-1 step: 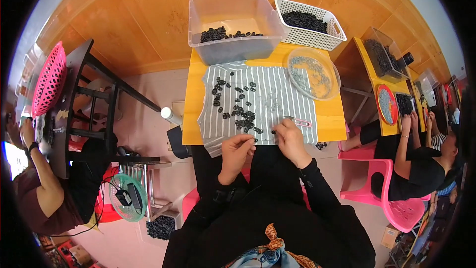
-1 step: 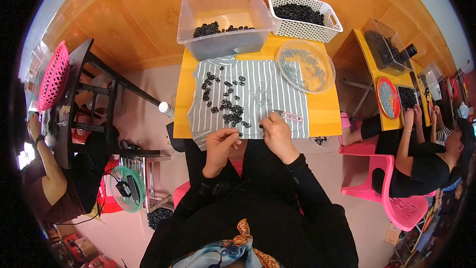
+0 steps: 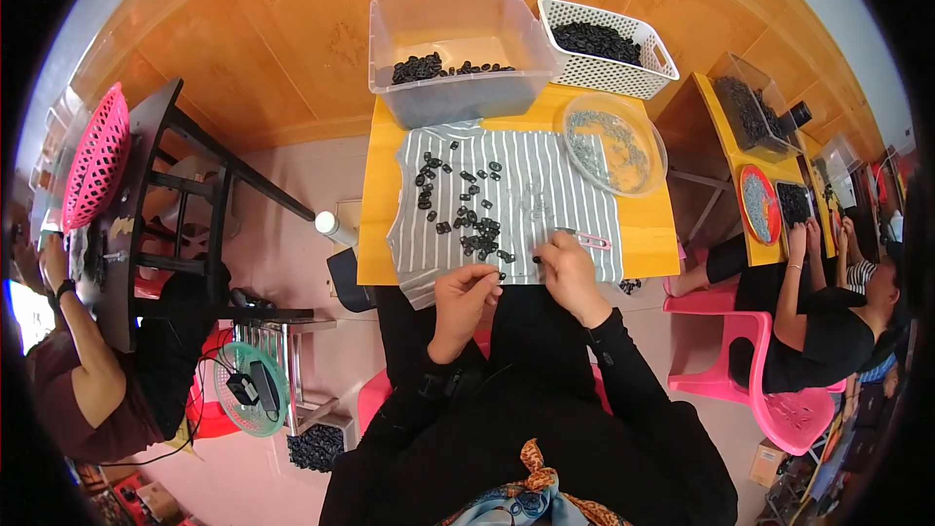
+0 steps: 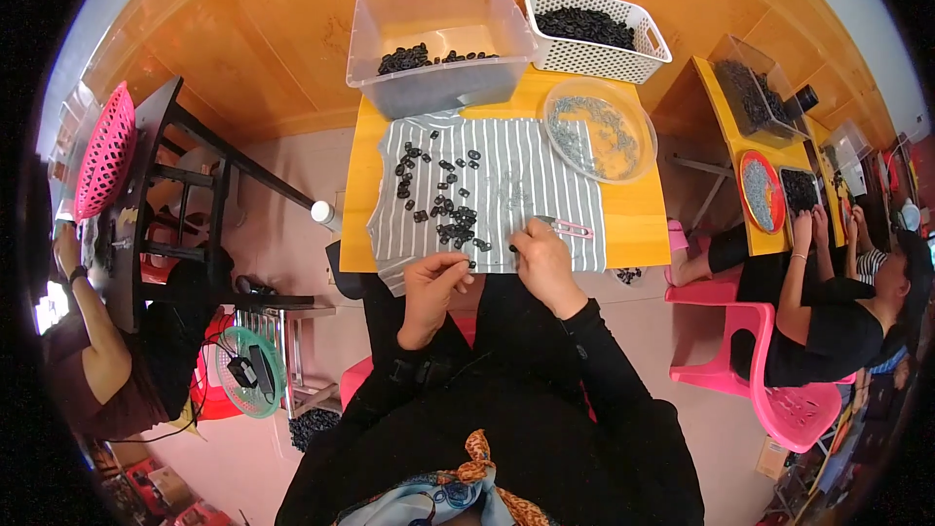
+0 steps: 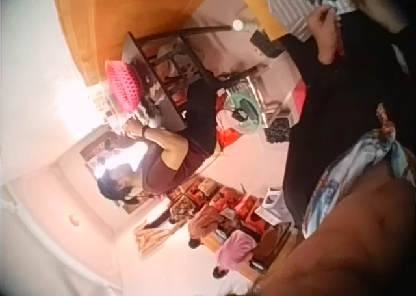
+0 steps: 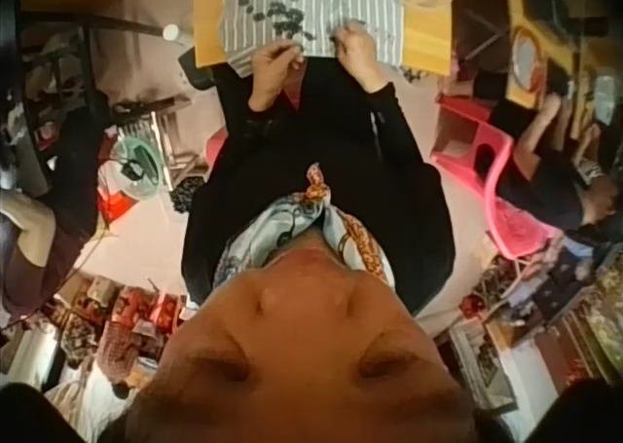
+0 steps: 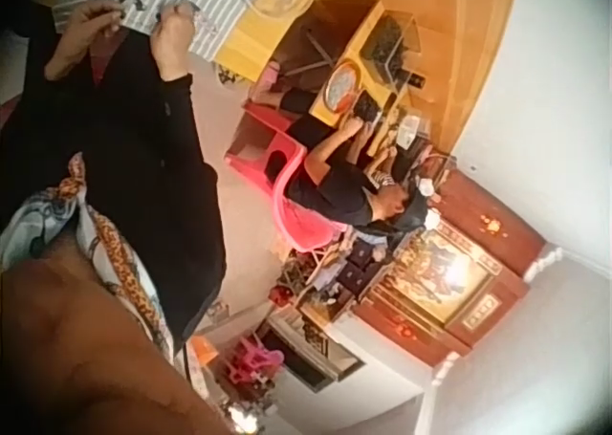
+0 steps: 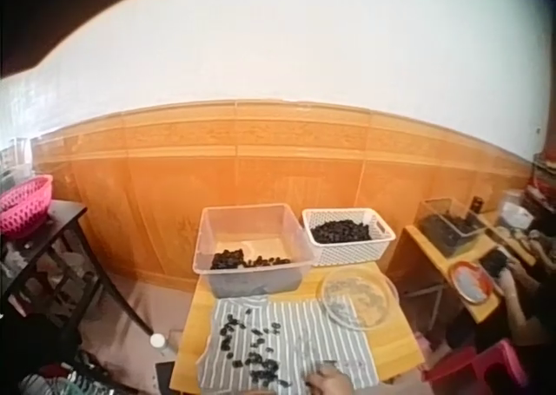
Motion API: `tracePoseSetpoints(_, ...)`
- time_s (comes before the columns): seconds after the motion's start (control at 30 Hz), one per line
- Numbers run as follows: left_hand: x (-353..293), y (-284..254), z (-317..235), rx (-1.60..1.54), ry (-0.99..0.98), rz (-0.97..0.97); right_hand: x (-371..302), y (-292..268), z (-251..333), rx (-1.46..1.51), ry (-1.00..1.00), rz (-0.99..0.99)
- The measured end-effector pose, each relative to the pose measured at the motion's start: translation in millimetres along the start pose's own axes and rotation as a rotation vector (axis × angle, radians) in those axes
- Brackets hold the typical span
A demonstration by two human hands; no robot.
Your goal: The person is sorting and inspecting small black rubber or plastic components on a striped cloth on a workshop table.
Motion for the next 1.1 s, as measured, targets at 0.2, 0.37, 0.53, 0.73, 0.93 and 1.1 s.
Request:
tracePoseSetpoints(0.2, -2.7, 1.0, -0.3, -0.007, -0.014, 0.0, 10.2, 6.7, -8.5, 0.314, 0.107, -0.135)
tracePoseSetpoints(0.37, -1.0, -3.9, 2.2, -0.013, -0.015, -0.014, -3.1, 3.8, 3.3, -0.006, 0.16, -0.184)
tracePoseSetpoints(0.53, -0.1, 4.0, 3.3, -0.012, 0.028, 0.005, -9.1, 15.9, 14.9, -0.083, 0.09, -0.116)
tracePoseSetpoints(0.73, -3.7, 9.6, 0.7, -0.018, 0.017, 0.048, -15.6, 24.6, 1.1, 1.111, 0.56, -0.033)
tracePoseSetpoints(0.93, -3.8, 12.4, 8.0, 0.021, 0.027, 0.12, -17.2, 19.0, 18.4, 1.218, 0.622, 0.027)
tracePoseSetpoints(1.1, -5.7, 14.7, 3.6, 0.067, 0.023, 0.115, -16.6, 16.0, 22.1, 1.222, 0.614, 0.014)
Point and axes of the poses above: each hand's wrist, its own x-axis towards the middle knuckle, its own y-axis out of the palm, z = x × y, the point moved 3 cm from there along x, towards the middle knuckle
